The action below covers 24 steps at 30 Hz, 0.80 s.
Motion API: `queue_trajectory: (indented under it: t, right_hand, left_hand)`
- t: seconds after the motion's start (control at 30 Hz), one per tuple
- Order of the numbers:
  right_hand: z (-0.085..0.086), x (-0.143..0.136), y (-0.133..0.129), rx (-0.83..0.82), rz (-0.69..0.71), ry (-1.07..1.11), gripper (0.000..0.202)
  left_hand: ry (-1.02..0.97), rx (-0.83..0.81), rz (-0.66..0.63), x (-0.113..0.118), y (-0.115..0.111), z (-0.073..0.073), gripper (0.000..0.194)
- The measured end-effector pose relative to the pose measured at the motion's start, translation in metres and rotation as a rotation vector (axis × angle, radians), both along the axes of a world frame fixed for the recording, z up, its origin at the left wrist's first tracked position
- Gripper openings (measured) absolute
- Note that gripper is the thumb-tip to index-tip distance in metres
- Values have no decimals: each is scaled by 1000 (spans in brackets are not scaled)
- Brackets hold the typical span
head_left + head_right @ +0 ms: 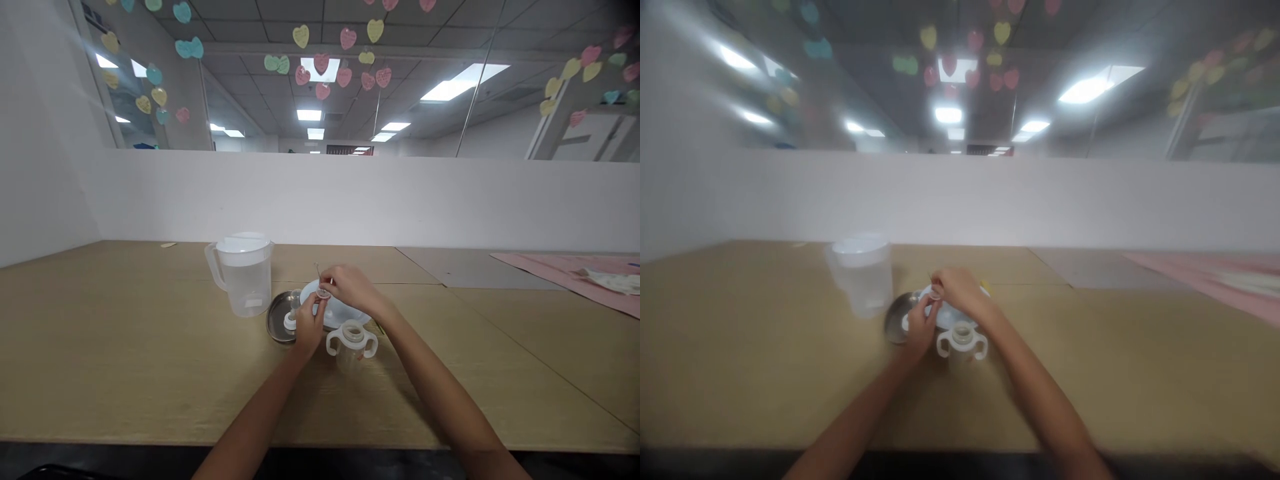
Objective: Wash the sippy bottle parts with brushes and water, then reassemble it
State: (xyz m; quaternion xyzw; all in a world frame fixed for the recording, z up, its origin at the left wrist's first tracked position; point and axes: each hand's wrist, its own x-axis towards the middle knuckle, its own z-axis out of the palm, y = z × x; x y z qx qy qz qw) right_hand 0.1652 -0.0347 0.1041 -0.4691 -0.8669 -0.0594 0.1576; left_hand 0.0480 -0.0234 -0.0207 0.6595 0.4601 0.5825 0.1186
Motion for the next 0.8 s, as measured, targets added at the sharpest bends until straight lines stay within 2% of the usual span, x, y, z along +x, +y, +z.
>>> queue_trajectory:
  t: [0.33,0.47,0.8]
  right_hand:
    - [3,-7,-12,79,-79,-191,20]
    - [4,-8,-14,108,-68,-162,24]
    - [4,-11,-11,133,-152,-121,28]
  left_hand:
    - [38,-2,-14,-1,3,2,21]
    - [31,25,25,-2,2,4,21]
    - [86,51,69,-1,3,2,18]
